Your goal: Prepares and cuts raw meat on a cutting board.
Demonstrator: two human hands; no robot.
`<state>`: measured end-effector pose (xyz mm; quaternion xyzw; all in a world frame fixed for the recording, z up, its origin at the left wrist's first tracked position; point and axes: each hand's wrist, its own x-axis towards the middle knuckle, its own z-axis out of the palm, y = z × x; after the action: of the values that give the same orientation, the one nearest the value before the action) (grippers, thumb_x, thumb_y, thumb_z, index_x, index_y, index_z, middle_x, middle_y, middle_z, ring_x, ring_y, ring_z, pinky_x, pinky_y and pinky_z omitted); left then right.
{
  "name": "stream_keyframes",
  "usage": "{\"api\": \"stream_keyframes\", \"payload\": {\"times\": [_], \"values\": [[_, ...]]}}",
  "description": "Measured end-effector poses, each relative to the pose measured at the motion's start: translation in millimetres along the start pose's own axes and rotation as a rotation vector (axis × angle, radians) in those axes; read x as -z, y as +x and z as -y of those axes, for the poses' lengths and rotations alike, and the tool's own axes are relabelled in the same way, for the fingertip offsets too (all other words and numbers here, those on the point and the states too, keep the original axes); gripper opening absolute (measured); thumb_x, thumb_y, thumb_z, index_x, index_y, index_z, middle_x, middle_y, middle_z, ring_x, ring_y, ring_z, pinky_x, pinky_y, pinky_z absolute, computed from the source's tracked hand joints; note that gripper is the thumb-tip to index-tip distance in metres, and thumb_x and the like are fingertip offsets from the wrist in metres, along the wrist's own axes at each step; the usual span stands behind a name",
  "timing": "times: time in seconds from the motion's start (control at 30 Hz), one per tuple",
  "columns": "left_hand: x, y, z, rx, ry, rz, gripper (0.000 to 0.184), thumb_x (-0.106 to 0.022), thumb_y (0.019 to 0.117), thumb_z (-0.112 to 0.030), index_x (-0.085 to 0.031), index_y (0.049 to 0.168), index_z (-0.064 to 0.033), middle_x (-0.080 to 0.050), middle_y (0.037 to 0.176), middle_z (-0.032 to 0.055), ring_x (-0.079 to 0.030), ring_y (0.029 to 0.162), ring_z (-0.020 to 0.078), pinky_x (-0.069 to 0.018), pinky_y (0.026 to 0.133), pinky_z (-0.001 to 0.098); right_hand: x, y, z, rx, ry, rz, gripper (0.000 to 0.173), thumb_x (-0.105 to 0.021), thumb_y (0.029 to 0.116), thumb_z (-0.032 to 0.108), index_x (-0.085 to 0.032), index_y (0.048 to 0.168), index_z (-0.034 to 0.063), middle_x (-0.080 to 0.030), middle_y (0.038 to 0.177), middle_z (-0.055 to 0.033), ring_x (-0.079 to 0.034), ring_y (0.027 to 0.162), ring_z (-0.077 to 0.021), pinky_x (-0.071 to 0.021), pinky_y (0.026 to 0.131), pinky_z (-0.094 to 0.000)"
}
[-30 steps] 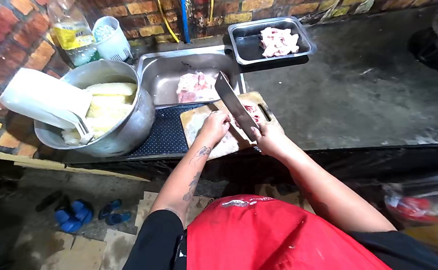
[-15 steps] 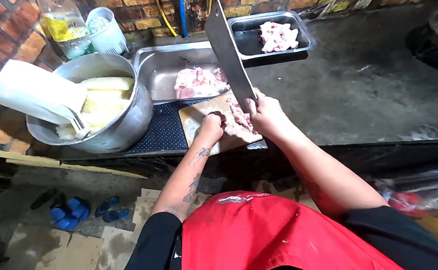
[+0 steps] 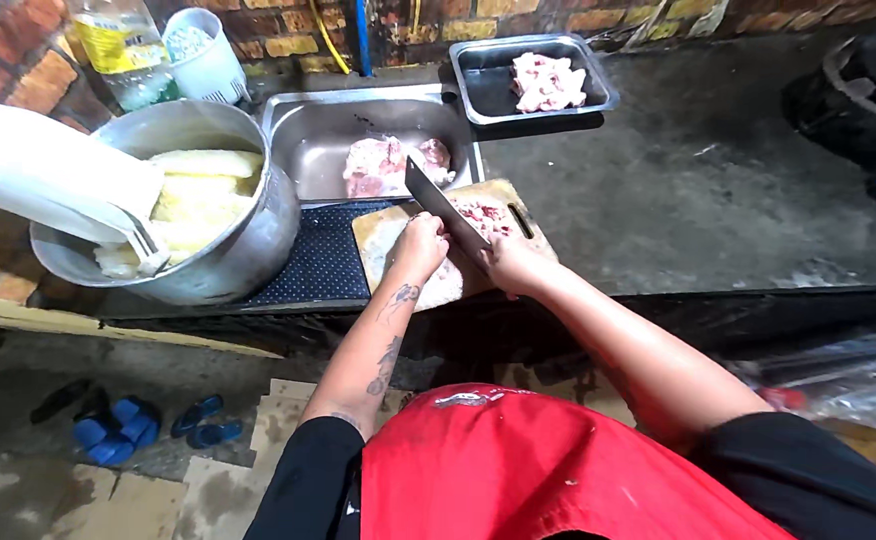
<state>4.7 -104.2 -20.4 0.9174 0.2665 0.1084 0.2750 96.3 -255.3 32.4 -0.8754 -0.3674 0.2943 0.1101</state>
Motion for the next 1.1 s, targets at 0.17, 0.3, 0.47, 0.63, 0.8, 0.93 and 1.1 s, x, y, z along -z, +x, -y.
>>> {"api": "stream_keyframes", "payload": {"times": [0.17,0.3,0.47,0.63,0.8,0.93,1.1], "values": [[-5,-8,1,0.012,-0.007,-0.034,0.027,-0.068,0.0985,-0.024,-0.074,0.105,0.0017,-0.069,0.114,0.0196,-0.066,0.114,0.0343,-0.0512,0.103,0.0511,2,-12,-23,-0.024,0.025,-0.009,0.041,-0.040,0.1132,0.033,-0.060,0.113,-0.0027,-0.062,0.075,-0.0167,-0.063,0.055,-0.0241,-0.0571,0.057,-0.0415],[4,-18,10,-0.141,-0.083,0.018,0.029,-0.065,0.1013,-0.019,-0.073,0.115,0.0047,-0.069,0.124,0.0210,-0.065,0.121,0.0329,-0.0477,0.110,0.0473,18,-12,-1,0.081,-0.020,-0.153,0.043,-0.038,0.1132,0.030,-0.062,0.116,-0.0065,-0.068,0.099,-0.0272,-0.070,0.091,-0.0424,-0.0549,0.082,-0.0613],[2,-32,6,0.003,-0.093,-0.053,0.019,-0.066,0.0929,-0.007,-0.074,0.107,0.0037,-0.072,0.110,0.0213,-0.068,0.111,0.0350,-0.0516,0.103,0.0512,33,-27,33,0.181,0.042,-0.311,0.043,-0.038,0.1131,0.031,-0.062,0.117,-0.0043,-0.068,0.102,-0.0253,-0.068,0.101,-0.0416,-0.0518,0.088,-0.0606],[-1,-30,3,-0.013,-0.106,-0.087,0.021,-0.062,0.0980,-0.009,-0.075,0.109,0.0031,-0.072,0.117,0.0189,-0.068,0.115,0.0307,-0.0507,0.106,0.0470,0,-2,27,0.044,-0.029,-0.049,0.040,-0.038,0.1123,0.030,-0.060,0.118,-0.0035,-0.067,0.094,-0.0234,-0.070,0.077,-0.0349,-0.0576,0.071,-0.0540],[2,-17,2,0.020,-0.088,-0.033,0.033,-0.073,0.0897,-0.011,-0.070,0.120,0.0040,-0.066,0.130,0.0210,-0.064,0.123,0.0333,-0.0489,0.108,0.0483,2,3,30,-0.025,-0.038,0.042,0.042,-0.036,0.1133,0.032,-0.058,0.117,-0.0029,-0.065,0.088,-0.0198,-0.068,0.066,-0.0284,-0.0574,0.064,-0.0460],[4,-5,-1,0.044,-0.020,0.051,0.031,-0.074,0.0879,-0.011,-0.071,0.115,0.0039,-0.068,0.124,0.0211,-0.065,0.119,0.0348,-0.0494,0.105,0.0517,2,20,34,0.006,0.016,0.029,0.039,-0.038,0.1124,0.030,-0.057,0.125,-0.0019,-0.065,0.090,-0.0207,-0.066,0.065,-0.0289,-0.0570,0.061,-0.0472],[5,0,-3,0.130,-0.046,0.006,0.025,-0.073,0.0881,-0.009,-0.071,0.111,0.0018,-0.069,0.116,0.0208,-0.066,0.114,0.0350,-0.0512,0.101,0.0522,2,7,16,-0.008,-0.003,0.044,0.037,-0.039,0.1126,0.030,-0.059,0.115,-0.0009,-0.063,0.080,-0.0180,-0.064,0.058,-0.0269,-0.0559,0.056,-0.0449]]}}
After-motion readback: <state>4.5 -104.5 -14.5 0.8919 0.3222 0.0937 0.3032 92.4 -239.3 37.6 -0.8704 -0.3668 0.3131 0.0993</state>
